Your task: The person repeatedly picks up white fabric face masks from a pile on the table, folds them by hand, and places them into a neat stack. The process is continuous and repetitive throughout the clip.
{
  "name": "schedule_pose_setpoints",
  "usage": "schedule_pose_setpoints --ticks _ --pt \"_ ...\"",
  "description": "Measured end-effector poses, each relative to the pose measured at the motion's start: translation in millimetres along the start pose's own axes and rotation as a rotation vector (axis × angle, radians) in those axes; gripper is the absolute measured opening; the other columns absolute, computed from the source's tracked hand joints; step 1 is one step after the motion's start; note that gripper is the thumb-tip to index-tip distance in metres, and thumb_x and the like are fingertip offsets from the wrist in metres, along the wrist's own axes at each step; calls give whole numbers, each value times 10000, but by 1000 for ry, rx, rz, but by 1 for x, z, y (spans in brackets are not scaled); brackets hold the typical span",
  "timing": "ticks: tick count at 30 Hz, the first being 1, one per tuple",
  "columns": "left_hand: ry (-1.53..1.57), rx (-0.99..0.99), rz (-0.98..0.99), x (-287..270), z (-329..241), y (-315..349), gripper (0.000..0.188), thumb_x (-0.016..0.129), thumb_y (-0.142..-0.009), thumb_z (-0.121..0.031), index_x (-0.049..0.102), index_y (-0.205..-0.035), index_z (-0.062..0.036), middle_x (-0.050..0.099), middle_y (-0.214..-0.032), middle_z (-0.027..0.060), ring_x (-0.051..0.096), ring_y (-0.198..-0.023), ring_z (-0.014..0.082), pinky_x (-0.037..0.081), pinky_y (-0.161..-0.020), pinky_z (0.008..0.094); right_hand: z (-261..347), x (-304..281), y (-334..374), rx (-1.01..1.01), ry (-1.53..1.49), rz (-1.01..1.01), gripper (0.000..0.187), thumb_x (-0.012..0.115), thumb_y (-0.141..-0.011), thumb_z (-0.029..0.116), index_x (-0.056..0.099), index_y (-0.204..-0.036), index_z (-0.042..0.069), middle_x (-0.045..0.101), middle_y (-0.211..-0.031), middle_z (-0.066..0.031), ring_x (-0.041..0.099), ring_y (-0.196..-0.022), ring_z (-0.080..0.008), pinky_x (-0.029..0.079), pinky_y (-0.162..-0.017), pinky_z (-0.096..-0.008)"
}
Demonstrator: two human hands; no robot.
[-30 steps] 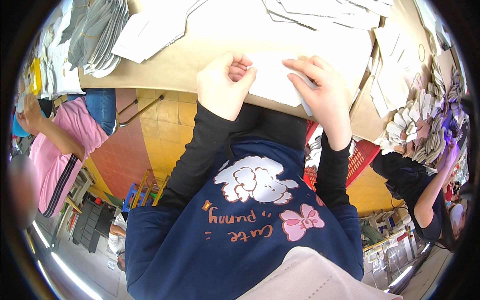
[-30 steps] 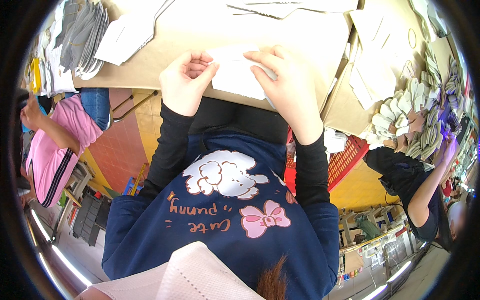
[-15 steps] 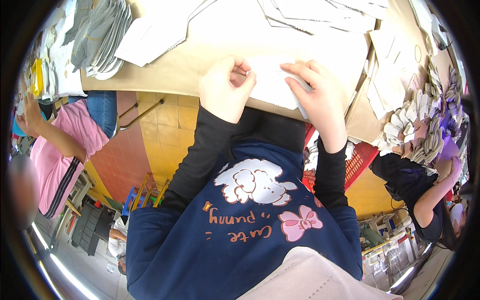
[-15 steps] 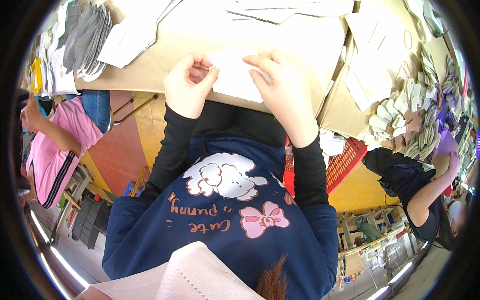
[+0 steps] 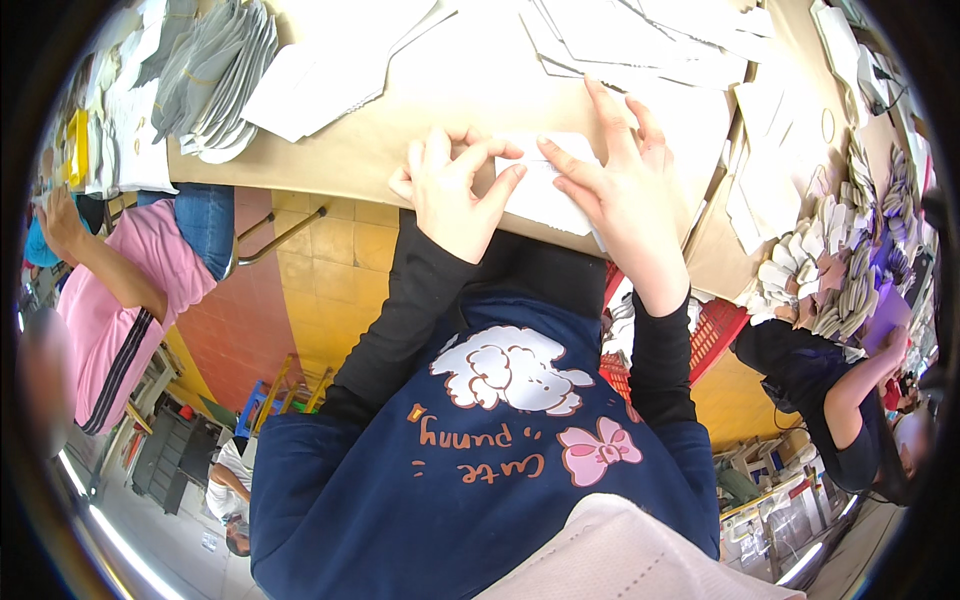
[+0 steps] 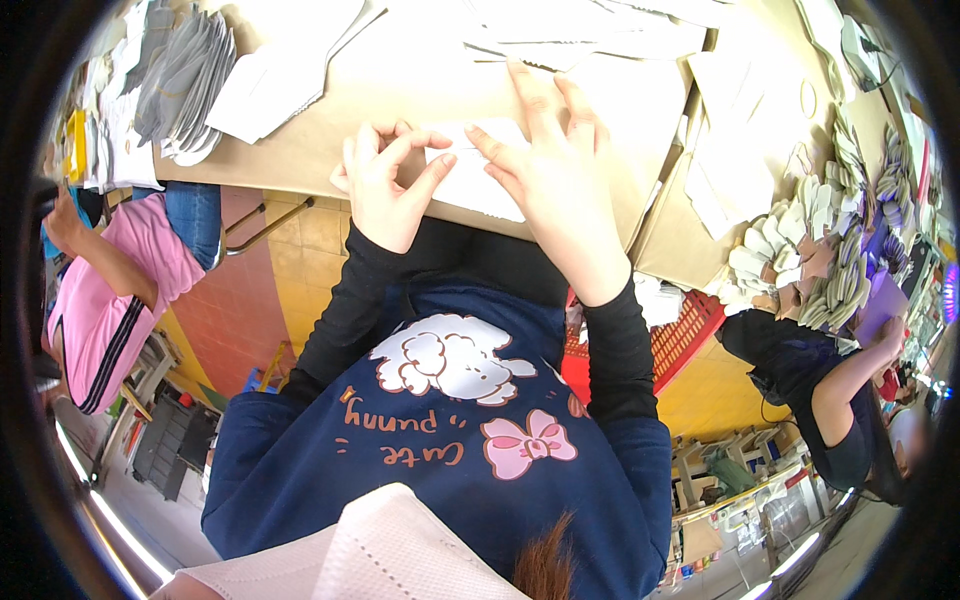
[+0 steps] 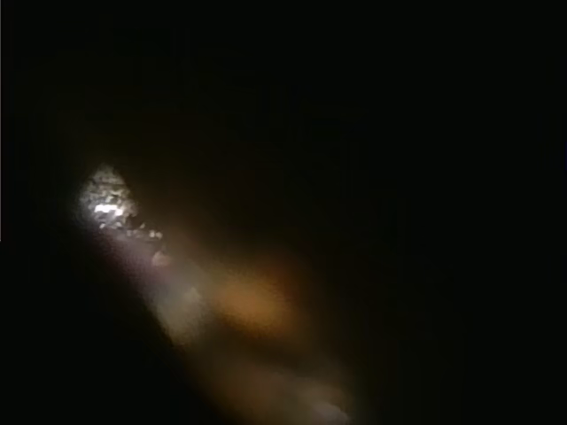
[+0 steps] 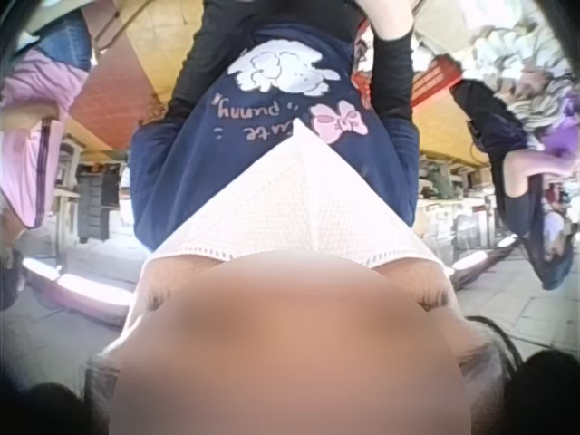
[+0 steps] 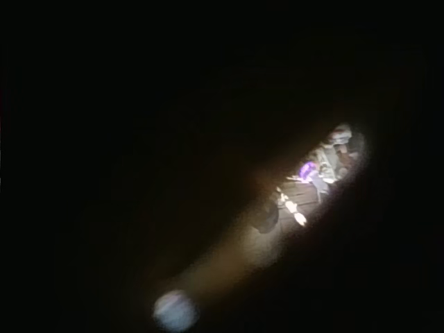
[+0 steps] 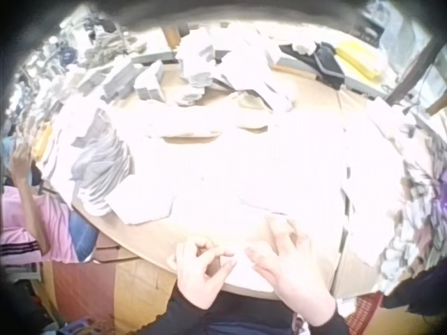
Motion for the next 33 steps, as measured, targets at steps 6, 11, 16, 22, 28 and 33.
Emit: schedule_pose_setpoints --ticks 6,11,16,22,28,33 --pt "72 -43 43 0 4 -5 189 804 -789 -278 782 -973 -241 522 -1009 -30 483 -1050 191 270 -950 417 13 10 -12 -40 -5 -11 383 800 -783 285 770 -1160 348 320 -1638 -30 224 -1484 -426 303 -1128 -589" --pt "86 -43 57 -2 2 -7 176 800 -788 -267 785 -961 -236 529 -1012 -32 485 -1065 192 269 -965 421 7 10 -13 -30 -65 -32 396 823 -760 295 780 -1150 348 298 -1651 -40 186 -1495 -457 274 -1158 -593" --pt "120 -65 53 -2 3 -5 174 798 -779 -261 792 -952 -236 538 -1009 -42 492 -1068 180 256 -980 426 -9 13 -13 -3 -198 -2 417 836 -756 289 777 -1163 355 259 -1671 -61 144 -1508 -473 242 -1192 -583" --pt "112 -68 35 0 5 -6 172 806 -761 -261 798 -931 -243 537 -1008 -53 498 -1080 154 250 -983 421 -32 4 -4 107 -206 35 409 840 -751 262 786 -1150 332 247 -1675 -82 108 -1513 -477 188 -1220 -574" --pt "132 -75 13 -1 4 -5 152 801 -757 -253 798 -909 -239 535 -1004 -63 501 -1090 145 255 -965 407 -31 -9 -5 130 -169 -62 417 830 -758 212 775 -1170 245 280 -1652 -119 81 -1507 -467 168 -1219 -577" --pt "132 -83 15 0 4 0 121 794 -763 -256 790 -883 -237 538 -1007 -63 498 -1086 157 258 -940 410 -6 6 -21 170 -233 -182 796 868 -700 237 562 -1434 241 242 -1610 -224 47 -1471 -567 219 -1181 -626"
Point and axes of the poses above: each hand's wrist, its own y-axis away from the middle knuckle, its own x-axis out of the palm, z = x × y, the point moved 8 cm from there along -y, towards the middle knuckle
